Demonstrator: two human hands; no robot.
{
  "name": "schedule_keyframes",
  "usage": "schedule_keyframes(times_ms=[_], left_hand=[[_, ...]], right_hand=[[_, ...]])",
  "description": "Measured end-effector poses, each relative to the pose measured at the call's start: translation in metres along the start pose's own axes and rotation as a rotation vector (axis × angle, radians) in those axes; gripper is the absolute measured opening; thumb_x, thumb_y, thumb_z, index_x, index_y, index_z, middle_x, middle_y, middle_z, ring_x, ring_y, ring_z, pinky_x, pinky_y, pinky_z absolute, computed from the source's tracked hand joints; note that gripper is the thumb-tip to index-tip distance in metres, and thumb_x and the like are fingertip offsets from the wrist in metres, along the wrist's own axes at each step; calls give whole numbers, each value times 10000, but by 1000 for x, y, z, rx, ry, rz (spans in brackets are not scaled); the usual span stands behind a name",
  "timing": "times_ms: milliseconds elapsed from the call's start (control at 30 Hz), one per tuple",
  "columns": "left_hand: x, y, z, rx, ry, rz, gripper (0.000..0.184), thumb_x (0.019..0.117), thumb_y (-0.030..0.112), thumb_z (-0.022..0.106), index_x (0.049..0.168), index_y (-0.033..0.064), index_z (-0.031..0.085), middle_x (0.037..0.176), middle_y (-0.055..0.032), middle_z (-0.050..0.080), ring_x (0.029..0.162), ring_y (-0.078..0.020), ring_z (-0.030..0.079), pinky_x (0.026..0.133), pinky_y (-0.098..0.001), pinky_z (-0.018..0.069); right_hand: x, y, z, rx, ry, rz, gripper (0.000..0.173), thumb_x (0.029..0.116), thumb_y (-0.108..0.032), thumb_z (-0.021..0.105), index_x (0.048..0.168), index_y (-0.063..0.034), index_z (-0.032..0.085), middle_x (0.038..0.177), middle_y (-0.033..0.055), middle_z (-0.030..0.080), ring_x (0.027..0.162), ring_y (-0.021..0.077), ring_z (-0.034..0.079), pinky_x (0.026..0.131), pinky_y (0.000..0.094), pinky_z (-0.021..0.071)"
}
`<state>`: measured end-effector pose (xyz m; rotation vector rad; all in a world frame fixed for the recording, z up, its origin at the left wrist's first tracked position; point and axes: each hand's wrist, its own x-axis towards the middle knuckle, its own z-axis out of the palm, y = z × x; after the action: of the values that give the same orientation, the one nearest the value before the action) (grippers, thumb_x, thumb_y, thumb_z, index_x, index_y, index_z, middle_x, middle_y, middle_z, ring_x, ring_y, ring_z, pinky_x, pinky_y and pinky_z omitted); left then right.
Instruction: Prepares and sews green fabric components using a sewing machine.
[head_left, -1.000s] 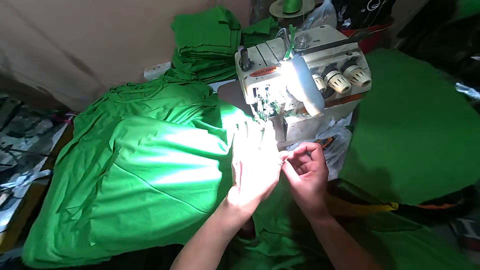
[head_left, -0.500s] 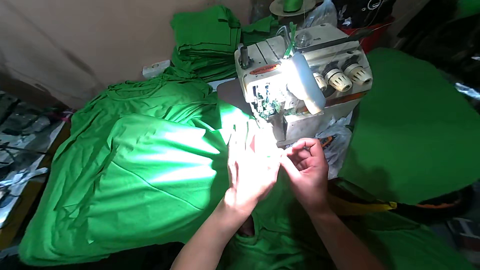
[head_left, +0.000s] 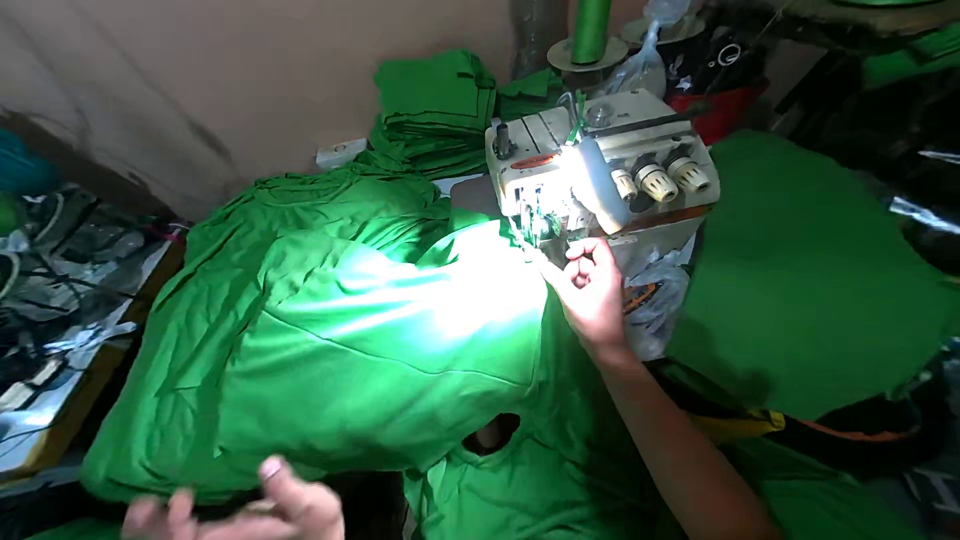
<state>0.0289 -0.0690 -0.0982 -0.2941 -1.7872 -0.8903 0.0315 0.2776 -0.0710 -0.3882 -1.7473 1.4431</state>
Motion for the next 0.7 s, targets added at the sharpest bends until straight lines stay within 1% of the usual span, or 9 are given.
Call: schedule_keyframes(times_ms=[33,100,133,200,300,433,500,600,700], left_hand=[[-19,-8,-14,20,111,-267,643,1039,178,503,1457,-222,223,1560,-377,252,1514,-342,237,1228,-390,253],[-51,1,-30,-164,141,-1088,619,1089,313,374,1569,-41,208,1556,-184,368,1373,-174,413,1074,-381,424],[-65,10,-36,-321,79,-1415,613,1074,511,327,1496,66,346,1370,-82,521,1178,-155,541,937,-456,498],[-87,26,-54,-656,-202,-1728,709,958,765,302,1060,145,631,884,-38,724,808,-195,712,725,-461,598],[-80,22,-118,-1043,-726,-1244,318,961,520,610,1132,308,772,1035,106,778,962,-12,723,861,-239,598],[45,23,-182,-538,-684,-616,361,779,350,852,1105,401,704,1064,251,727,991,118,655,864,-128,547],[126,-12,-192,-429,-739,-399,446,854,410,798,1266,389,631,1164,242,695,1055,87,642,909,-165,550],[239,-13,-124,-265,-606,-338,205,915,314,705,1073,241,598,918,228,681,850,106,648,799,-142,564],[294,-5,-35,-70,-629,-357,188,1011,202,559,1155,81,569,908,134,649,799,102,623,784,-167,560]], right_hand=[[1,0,0,-18,-2,6,320,849,-62,779,1053,-25,535,633,-89,428,525,-55,395,531,99,365],[2,2,-1,-53,-5,-2,313,862,-80,781,1062,-13,551,637,-76,434,532,-41,396,536,119,362],[1,4,-5,-65,-13,-18,306,874,-87,767,1082,-1,559,656,-65,459,545,-36,414,549,125,379],[-6,4,-20,-102,-75,-2,323,925,-109,710,1174,40,567,725,-22,533,590,-17,463,585,154,428],[-25,-13,-62,-136,-360,221,340,988,-137,634,1254,61,562,772,8,578,614,18,502,587,202,459],[-43,-11,-111,300,-817,474,212,919,-185,637,1117,-135,695,939,-69,743,788,4,683,696,200,576],[-55,-15,-112,568,-828,466,239,894,-295,698,1119,-232,750,995,-86,768,882,8,712,787,219,601],[-94,-35,-91,749,-625,510,181,911,-384,675,1048,-292,749,938,-110,766,844,-17,710,751,203,605],[-128,-30,-58,815,-660,628,208,945,-444,671,1034,-273,750,939,-87,768,852,7,718,774,228,610]])
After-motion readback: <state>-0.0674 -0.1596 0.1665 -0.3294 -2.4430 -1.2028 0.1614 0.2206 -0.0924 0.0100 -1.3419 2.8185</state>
